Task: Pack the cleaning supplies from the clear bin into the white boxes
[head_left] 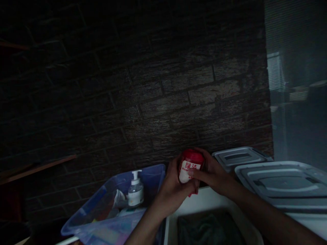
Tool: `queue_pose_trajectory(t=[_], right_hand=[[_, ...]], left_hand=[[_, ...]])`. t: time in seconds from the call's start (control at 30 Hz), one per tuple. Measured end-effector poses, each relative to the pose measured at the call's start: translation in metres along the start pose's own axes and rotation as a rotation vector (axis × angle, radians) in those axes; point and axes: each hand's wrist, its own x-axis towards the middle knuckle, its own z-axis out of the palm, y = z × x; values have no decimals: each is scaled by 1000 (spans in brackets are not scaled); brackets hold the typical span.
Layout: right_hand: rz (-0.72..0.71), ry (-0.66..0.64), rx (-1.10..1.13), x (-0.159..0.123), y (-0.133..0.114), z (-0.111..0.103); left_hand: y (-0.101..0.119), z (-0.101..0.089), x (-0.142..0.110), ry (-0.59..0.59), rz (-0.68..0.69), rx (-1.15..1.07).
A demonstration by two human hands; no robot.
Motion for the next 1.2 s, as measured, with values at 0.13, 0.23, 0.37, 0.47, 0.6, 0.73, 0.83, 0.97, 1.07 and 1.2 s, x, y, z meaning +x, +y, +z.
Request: queue_pose_trajectory(t=[0.13,0.23,0.37,0.47,0.6,0.73,0.83,0.97,1.07,1.2], right_hand=[[12,155,44,-8,4,-4],[93,138,106,-15,5,-7],[85,47,180,-21,0,-10],[49,13,177,-22,-5,-8],[35,-2,146,-19,-6,-5],[12,-15,100,-12,-5,5],[-17,-62,58,-3,-9,16],[-59,-123,16,3,-19,31],[-23,-147,36,-1,-25,35],[56,-102,17,-11,-21,28]], left_hand=[[-7,5,-1,-125,-106,-183],[-17,15,1,3,-101,-233],[-22,27,4,101,-64,-294],[-21,30,5,109,-44,-299],[-21,28,4,121,-36,-289],[-17,16,0,147,-73,-282],[-13,-1,-5,128,-99,-322],[-10,-20,-15,177,-73,-290],[-13,-22,-21,232,-65,-333],[-18,-14,-21,225,-87,-323]])
